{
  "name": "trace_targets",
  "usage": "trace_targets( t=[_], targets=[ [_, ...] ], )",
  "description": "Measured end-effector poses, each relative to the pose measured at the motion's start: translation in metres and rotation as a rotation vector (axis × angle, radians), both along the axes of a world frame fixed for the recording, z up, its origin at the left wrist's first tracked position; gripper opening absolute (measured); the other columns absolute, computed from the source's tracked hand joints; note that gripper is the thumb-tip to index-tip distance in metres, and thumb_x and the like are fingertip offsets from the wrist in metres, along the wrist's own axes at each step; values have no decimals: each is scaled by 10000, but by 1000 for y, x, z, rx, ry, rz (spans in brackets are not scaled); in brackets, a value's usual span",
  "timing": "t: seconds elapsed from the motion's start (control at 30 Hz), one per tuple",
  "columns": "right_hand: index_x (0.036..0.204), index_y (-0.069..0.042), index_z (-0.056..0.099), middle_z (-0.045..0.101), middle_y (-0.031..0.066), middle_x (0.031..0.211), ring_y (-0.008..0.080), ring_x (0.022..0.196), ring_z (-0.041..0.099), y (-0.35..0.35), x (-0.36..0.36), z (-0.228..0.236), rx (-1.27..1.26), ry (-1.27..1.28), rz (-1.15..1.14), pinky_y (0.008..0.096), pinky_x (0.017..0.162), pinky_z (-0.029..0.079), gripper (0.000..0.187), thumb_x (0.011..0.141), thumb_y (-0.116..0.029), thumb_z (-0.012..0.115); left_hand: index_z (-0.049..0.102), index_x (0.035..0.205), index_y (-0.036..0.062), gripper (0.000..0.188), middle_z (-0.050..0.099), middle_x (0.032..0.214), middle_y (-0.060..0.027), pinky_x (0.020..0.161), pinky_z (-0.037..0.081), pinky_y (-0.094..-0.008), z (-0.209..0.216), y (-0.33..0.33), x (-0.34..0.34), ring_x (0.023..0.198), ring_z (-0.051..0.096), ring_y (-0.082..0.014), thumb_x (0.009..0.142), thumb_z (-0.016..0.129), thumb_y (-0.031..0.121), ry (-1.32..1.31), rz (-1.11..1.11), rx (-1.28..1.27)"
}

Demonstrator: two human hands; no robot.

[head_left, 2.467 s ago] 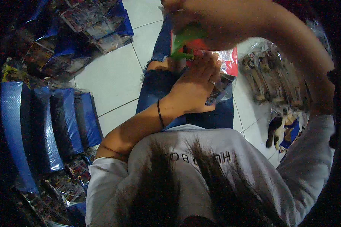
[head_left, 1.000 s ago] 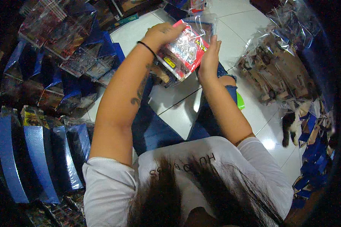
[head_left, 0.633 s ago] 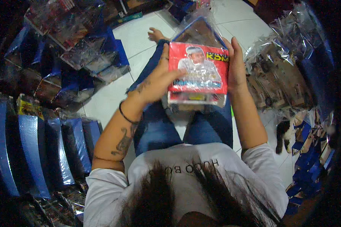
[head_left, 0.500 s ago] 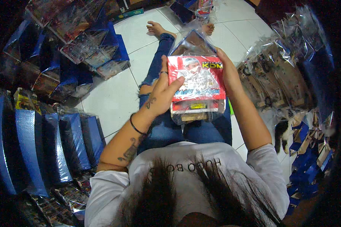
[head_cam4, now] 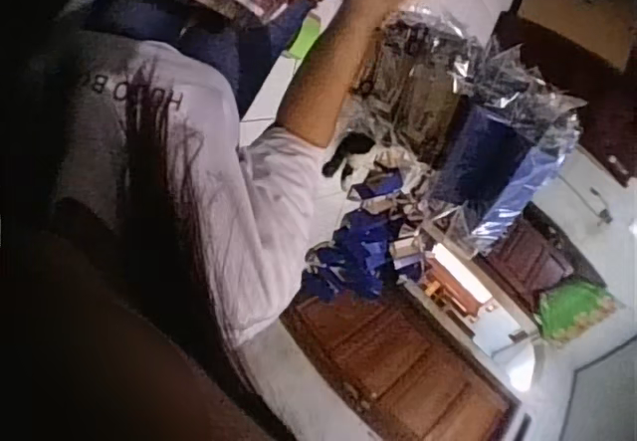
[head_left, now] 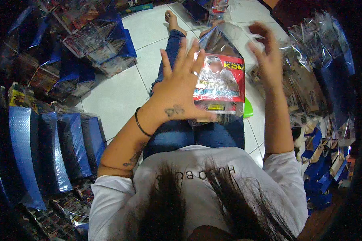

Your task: The person sits on the floor and repeatedly wraps toy boxes in clear plastic bags, seals them with a tape gun, and places the finished packages aside. The person handles multiple toy boxes, including a wooden car and a Spider-Man themed item, one at a time.

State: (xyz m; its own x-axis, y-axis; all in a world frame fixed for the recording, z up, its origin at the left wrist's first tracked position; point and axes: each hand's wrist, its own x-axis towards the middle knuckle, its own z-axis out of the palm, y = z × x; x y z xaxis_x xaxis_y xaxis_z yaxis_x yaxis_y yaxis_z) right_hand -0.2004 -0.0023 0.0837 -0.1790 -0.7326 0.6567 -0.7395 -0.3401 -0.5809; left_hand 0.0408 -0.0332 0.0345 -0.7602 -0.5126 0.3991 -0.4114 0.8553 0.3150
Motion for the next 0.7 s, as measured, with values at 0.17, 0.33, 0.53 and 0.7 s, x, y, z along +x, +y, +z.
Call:
trace_targets(
  t=[0.17, 0.33, 0.53, 0.7],
  targets=[
    [1291, -17, 515, 506, 183, 1331, 346, 1295, 432, 54, 41, -23, 173, 366, 432, 517, 1123, 220, 829, 665, -501, 761, 183, 1480, -12, 1330, 93, 1549, -248, 1051, -53, -702, 19, 14, -5, 1445, 38, -408, 480, 752, 654, -95, 20, -51],
    [1283, 7, 512, 504, 199, 1323, 350, 1267, 453, 91, 22, -45, 258, 497, 353, 510, 1109, 254, 799, 706, -506, 718, 384, 1403, 35, 972, 335, 1467, -191, 1117, 109, -630, 28, 2, -19, 1412, 252, -299, 598, 777, 413, -161, -273, -286],
    [1303, -37, 494, 559, 218, 1215, 350, 1142, 541, 102, -96, -181, 405, 127, -489, 474, 967, 433, 713, 702, -329, 745, 305, 1407, -53, 896, 282, 1502, -192, 1158, 168, -475, 5, 41, -18, 1403, 255, -324, 718, 716, 347, -248, -70, -289],
    [1313, -29, 465, 603, 242, 1098, 393, 1073, 575, 108, -135, -322, 939, 202, -672, 442, 898, 478, 735, 695, -322, 733, 360, 1372, -67, 729, 317, 1478, -216, 1151, 206, -439, -16, 59, -17, 1391, 282, -342, 795, 638, 282, -46, -50, -224]
  ],
)
